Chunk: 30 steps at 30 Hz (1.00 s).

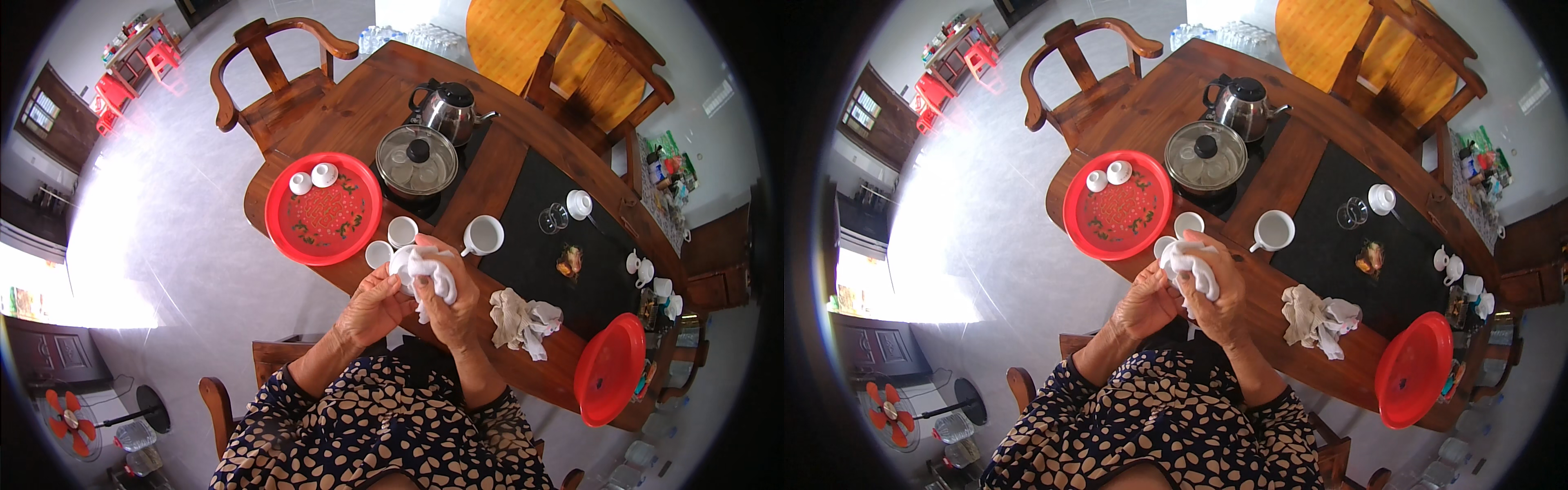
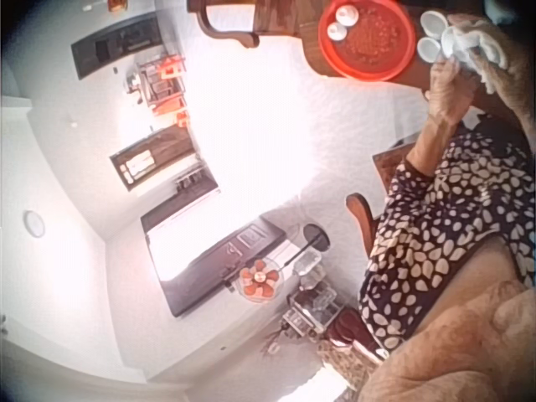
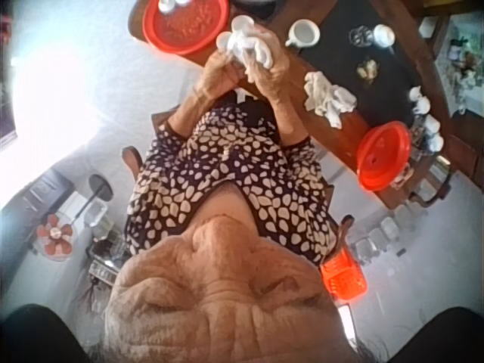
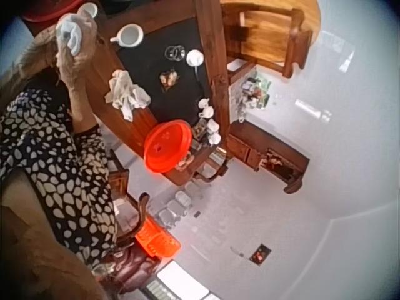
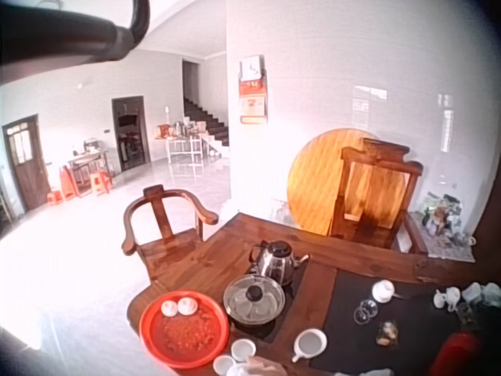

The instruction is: The person sits at a wooden table and dries several small white cups using a white cloth. They wipe each cup individually and place the dried cups onto a red plastic tray. The process is repeated for multiple cups throughout the video.

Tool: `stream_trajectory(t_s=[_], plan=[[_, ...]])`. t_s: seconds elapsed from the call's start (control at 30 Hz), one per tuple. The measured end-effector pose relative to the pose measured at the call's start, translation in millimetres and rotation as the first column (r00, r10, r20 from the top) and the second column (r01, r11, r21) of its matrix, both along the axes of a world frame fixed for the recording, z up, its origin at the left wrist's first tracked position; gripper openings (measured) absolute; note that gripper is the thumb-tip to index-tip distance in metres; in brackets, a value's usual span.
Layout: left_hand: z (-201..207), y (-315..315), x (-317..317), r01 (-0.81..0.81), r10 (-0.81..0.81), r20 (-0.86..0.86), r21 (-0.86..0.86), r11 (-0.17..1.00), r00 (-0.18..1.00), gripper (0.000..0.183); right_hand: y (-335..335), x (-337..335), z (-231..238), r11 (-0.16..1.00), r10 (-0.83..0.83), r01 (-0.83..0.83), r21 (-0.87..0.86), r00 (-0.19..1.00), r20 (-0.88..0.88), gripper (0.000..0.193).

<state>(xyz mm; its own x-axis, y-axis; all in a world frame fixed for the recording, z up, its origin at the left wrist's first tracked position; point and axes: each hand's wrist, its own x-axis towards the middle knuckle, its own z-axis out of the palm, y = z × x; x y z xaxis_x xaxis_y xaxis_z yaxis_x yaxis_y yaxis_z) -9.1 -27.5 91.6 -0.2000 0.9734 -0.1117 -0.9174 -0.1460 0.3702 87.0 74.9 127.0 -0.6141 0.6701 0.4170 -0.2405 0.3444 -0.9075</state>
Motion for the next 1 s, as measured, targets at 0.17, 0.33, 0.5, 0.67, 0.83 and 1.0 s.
stream_trajectory(t_s=[0.17, 0.33, 0.5, 0.67, 0.83, 1.0], plan=[[-9, -6, 5, 0.034, -0.039, -0.105, -0.041, 0.999, 0.994, 0.036, 21, -1, 16, 0.968, 0.126, -0.074, -0.239, 0.969, 0.211, 0.022], [-6, 1, 7, -0.113, 0.111, -0.020, -0.080, 0.990, 0.994, 0.017, 11, -4, 8, 0.999, -0.001, 0.007, -0.042, 0.990, 0.138, 0.027], [-13, 7, 0, -0.133, 0.134, 0.000, -0.084, 0.988, 0.991, 0.036, -15, 1, -19, 0.910, -0.192, 0.151, 0.385, 0.979, 0.070, 0.033], [-2, 5, 2, -0.071, 0.103, 0.278, -0.121, 0.990, 0.955, 0.028, -7, 3, -19, 0.881, -0.225, 0.187, 0.436, 0.974, 0.038, 0.027], [2, 7, 10, -0.133, 0.139, 0.037, -0.135, 0.982, 0.990, 0.012, 1, 0, -17, 0.962, -0.197, 0.182, 0.203, 0.979, 0.056, 0.022], [4, 8, 3, -0.176, 0.181, 0.015, -0.156, 0.972, 0.983, 0.008, -1, 4, -19, 0.928, -0.159, 0.132, 0.347, 0.986, 0.051, 0.024]])
